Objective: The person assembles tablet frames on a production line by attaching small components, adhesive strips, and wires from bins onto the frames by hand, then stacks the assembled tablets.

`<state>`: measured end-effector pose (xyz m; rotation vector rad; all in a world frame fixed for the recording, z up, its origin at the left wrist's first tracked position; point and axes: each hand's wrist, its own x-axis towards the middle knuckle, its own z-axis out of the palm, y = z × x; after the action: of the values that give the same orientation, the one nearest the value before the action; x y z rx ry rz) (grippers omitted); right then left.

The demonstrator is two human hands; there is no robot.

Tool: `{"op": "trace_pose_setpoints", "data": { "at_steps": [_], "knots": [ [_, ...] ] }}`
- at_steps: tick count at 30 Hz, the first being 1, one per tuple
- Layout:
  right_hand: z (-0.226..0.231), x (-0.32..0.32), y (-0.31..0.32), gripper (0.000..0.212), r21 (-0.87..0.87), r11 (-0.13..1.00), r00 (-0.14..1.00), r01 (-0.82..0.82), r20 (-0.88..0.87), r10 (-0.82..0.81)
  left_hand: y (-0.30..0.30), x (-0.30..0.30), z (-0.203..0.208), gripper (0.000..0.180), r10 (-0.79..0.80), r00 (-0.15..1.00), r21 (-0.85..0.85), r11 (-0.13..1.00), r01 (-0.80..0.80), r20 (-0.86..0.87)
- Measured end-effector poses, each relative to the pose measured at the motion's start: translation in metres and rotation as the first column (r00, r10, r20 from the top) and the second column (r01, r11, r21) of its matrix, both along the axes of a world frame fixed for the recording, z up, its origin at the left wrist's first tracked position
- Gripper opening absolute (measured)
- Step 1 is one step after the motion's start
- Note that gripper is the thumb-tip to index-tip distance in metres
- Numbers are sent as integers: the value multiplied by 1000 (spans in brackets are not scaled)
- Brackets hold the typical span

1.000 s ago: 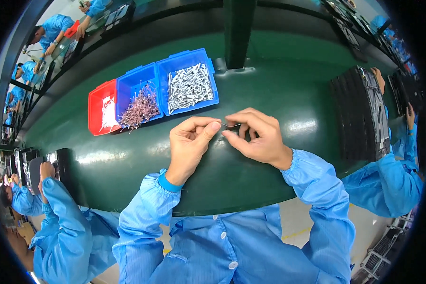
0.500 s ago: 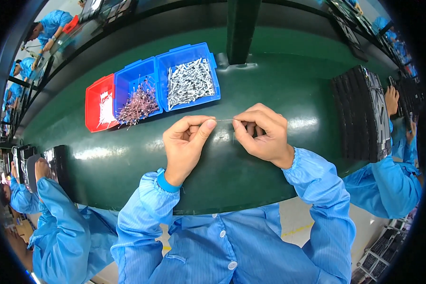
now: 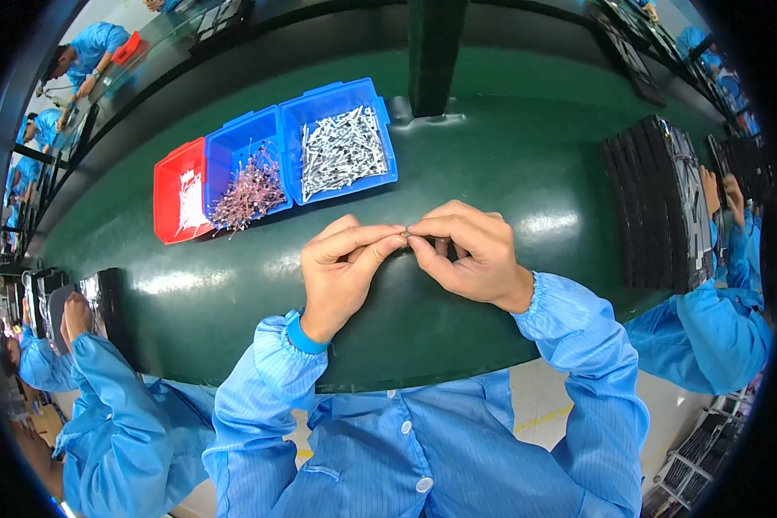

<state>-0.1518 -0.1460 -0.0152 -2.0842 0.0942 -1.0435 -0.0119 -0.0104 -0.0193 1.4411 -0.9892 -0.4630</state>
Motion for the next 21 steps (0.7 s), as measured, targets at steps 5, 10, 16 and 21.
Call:
{"op": "trace_pose_setpoints", "data": {
  "at_steps": [5,10,16,21],
  "knots": [
    [2,0,0,18,2,1000,1000,-4,7,4,-1,-1,5,20,22,986,-51,999,-13,165],
    [2,0,0,16,0,1000,1000,-6,4,6,0,0,6,20,31,961,-75,997,-11,276],
    [0,-1,3,17,53,999,1000,10,17,-11,1,-4,10,22,-105,977,45,992,115,-186],
    [0,0,4,17,82,997,1000,14,25,-16,1,0,5,20,-213,866,-41,975,219,-453]
  ]
}}
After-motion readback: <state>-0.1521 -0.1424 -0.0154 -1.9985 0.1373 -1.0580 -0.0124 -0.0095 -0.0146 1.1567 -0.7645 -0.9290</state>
